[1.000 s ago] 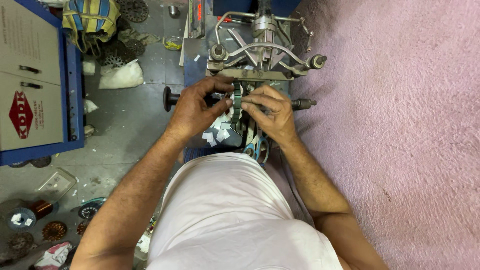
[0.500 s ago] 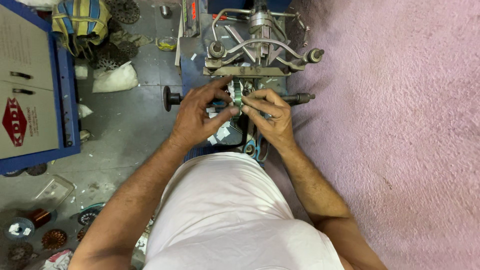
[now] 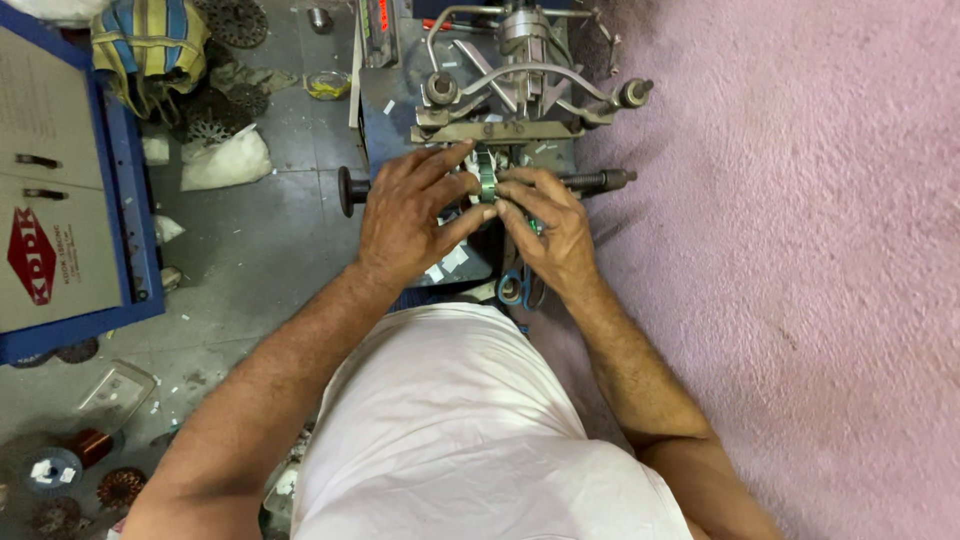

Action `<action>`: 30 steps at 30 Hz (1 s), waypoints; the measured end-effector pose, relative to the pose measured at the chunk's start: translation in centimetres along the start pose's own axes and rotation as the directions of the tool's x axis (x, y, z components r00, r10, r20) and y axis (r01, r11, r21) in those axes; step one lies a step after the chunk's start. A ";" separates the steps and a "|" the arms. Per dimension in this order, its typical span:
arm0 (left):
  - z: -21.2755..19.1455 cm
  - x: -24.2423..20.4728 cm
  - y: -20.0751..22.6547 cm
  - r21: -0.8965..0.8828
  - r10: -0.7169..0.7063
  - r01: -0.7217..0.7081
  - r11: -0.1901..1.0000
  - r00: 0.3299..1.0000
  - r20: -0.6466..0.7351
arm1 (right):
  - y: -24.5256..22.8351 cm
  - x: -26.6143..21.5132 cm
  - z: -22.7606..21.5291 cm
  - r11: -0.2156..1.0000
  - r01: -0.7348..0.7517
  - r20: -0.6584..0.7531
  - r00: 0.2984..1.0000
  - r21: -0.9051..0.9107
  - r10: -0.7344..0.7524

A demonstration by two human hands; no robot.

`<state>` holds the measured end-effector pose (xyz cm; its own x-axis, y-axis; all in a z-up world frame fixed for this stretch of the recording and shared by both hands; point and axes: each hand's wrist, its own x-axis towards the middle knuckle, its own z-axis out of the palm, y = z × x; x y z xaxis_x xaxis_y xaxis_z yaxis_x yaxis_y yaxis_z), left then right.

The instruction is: The person repeatedly picks small white insulator pieces from a machine spindle, trims them with scissors, and places them back on the spindle. The process is repeated continuously throughout the clip.

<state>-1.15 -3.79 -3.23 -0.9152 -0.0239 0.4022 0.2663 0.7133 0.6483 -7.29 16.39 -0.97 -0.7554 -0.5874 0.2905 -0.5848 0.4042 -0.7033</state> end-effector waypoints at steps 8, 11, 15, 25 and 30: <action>-0.2 -5.1 -1.5 -0.035 0.053 -0.057 0.998 0.993 -0.101 | 0.9 -4.8 0.7 0.984 -0.171 -0.129 0.976 0.055 0.177; 0.8 -9.5 -3.4 -0.043 -0.175 0.176 0.984 0.984 0.028 | 2.5 -8.2 1.5 0.925 -0.357 -0.135 0.931 -0.134 0.339; 3.2 -12.5 -6.5 0.019 -0.451 0.451 0.892 0.892 0.031 | 4.2 -10.8 3.3 0.860 -0.382 -0.032 0.918 -0.339 0.395; 7.3 -13.6 -10.7 -0.277 -0.588 0.549 0.789 0.805 -0.078 | 3.8 -10.6 4.7 0.755 -0.428 0.027 0.862 -0.497 0.506; 5.6 -15.6 -12.2 -0.231 -0.556 0.536 0.812 0.831 -0.023 | 3.3 -10.7 4.8 0.606 -0.584 0.019 0.712 -0.540 0.702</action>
<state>8.15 -8.21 -21.01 -0.9016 -0.4323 -0.0112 -0.2048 0.4042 0.8914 0.30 20.65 -9.54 -0.9427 -0.1471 -0.2994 -0.0727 0.9666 -0.2459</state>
